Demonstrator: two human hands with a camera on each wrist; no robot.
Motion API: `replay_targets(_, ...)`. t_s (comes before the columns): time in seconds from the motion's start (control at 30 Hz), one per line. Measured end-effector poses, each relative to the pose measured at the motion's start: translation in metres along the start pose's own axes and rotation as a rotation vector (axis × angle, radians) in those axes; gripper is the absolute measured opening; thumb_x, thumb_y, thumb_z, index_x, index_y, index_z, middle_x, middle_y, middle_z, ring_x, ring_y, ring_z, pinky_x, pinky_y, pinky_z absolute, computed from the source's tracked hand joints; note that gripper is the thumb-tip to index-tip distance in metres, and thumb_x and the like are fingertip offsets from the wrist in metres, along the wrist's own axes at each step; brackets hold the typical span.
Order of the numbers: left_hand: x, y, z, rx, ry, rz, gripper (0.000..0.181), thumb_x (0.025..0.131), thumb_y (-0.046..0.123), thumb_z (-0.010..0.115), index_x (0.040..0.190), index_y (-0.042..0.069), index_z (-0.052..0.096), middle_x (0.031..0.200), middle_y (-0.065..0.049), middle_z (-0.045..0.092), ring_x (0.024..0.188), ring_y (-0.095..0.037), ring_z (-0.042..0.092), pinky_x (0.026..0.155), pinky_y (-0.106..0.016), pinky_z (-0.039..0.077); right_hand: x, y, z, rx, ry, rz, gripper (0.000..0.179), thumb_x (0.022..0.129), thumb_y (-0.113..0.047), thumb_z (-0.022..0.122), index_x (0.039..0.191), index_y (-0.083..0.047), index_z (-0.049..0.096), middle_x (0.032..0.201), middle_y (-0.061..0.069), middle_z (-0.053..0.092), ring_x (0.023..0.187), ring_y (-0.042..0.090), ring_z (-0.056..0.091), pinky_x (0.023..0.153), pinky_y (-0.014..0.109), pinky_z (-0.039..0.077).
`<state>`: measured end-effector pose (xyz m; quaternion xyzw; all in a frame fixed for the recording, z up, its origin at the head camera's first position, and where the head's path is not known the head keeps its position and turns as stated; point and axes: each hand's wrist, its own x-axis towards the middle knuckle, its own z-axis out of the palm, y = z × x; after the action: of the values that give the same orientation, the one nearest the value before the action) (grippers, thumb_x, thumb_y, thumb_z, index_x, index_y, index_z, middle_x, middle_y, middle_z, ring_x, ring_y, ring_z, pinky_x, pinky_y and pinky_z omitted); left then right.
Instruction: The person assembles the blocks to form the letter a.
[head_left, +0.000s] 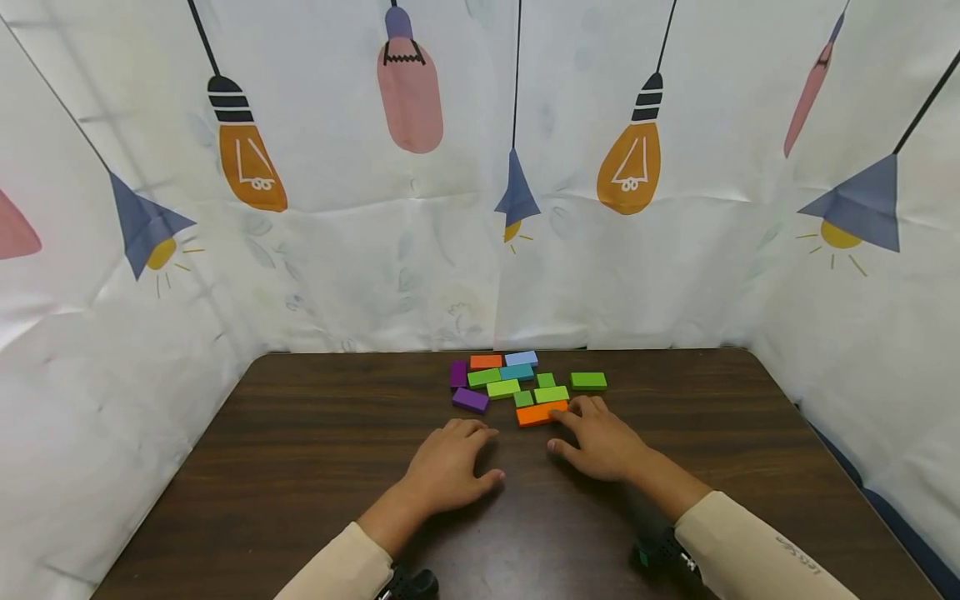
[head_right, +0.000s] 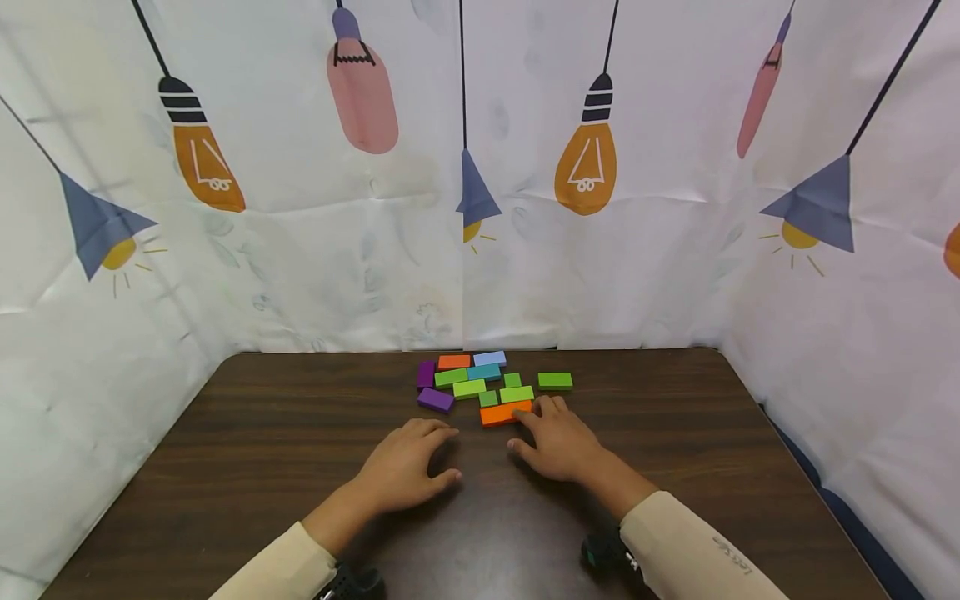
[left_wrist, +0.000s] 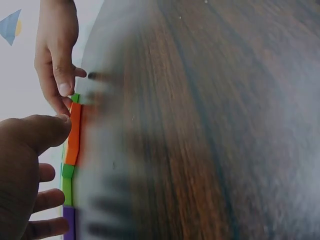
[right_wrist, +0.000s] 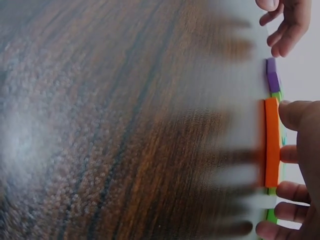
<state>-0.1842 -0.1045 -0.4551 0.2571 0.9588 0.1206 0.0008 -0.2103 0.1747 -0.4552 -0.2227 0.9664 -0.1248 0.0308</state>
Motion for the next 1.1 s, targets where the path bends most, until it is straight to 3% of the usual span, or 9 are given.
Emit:
replay_targets(0.27, 0.003, 0.006, 0.001, -0.018, -0.022, 0.011, 0.06, 0.093, 0.053, 0.069, 0.142, 0.017, 0.062, 0.142, -0.004, 0.057, 0.132, -0.027, 0.05, 0.108, -0.054, 0.042, 0.001, 0.001, 0.001, -0.017, 0.027, -0.021, 0.054, 0.099, -0.051, 0.064, 0.14, -0.017, 0.062, 0.146, 0.014, 0.05, 0.135, 0.036, 0.044, 0.106, 0.058, 0.042)
replay_targets(0.53, 0.007, 0.01, 0.005, -0.014, -0.008, 0.04, 0.056, 0.095, 0.049, 0.068, 0.141, 0.017, 0.062, 0.141, -0.004, 0.058, 0.131, -0.026, 0.051, 0.108, -0.051, 0.042, 0.004, 0.002, 0.002, -0.024, 0.035, -0.027, 0.066, 0.09, -0.06, 0.071, 0.135, -0.013, 0.062, 0.148, 0.012, 0.051, 0.137, 0.033, 0.045, 0.107, 0.057, 0.042)
replay_targets(0.83, 0.014, 0.017, 0.012, -0.017, 0.0, 0.084, 0.051, 0.098, 0.045, 0.067, 0.141, 0.017, 0.062, 0.14, -0.002, 0.058, 0.131, -0.023, 0.051, 0.109, -0.05, 0.042, 0.002, 0.007, 0.001, -0.039, 0.027, -0.041, 0.061, 0.089, -0.053, 0.076, 0.134, -0.014, 0.062, 0.146, 0.01, 0.054, 0.136, 0.032, 0.047, 0.106, 0.057, 0.043)
replay_targets(1.1, 0.017, 0.023, 0.013, -0.035, -0.021, 0.083, 0.051, 0.098, 0.042, 0.067, 0.142, 0.017, 0.061, 0.144, -0.004, 0.056, 0.134, -0.025, 0.05, 0.11, -0.049, 0.041, -0.001, 0.012, -0.003, -0.037, -0.001, -0.087, 0.055, 0.091, -0.044, 0.075, 0.137, -0.016, 0.063, 0.147, 0.011, 0.054, 0.137, 0.033, 0.046, 0.106, 0.06, 0.041)
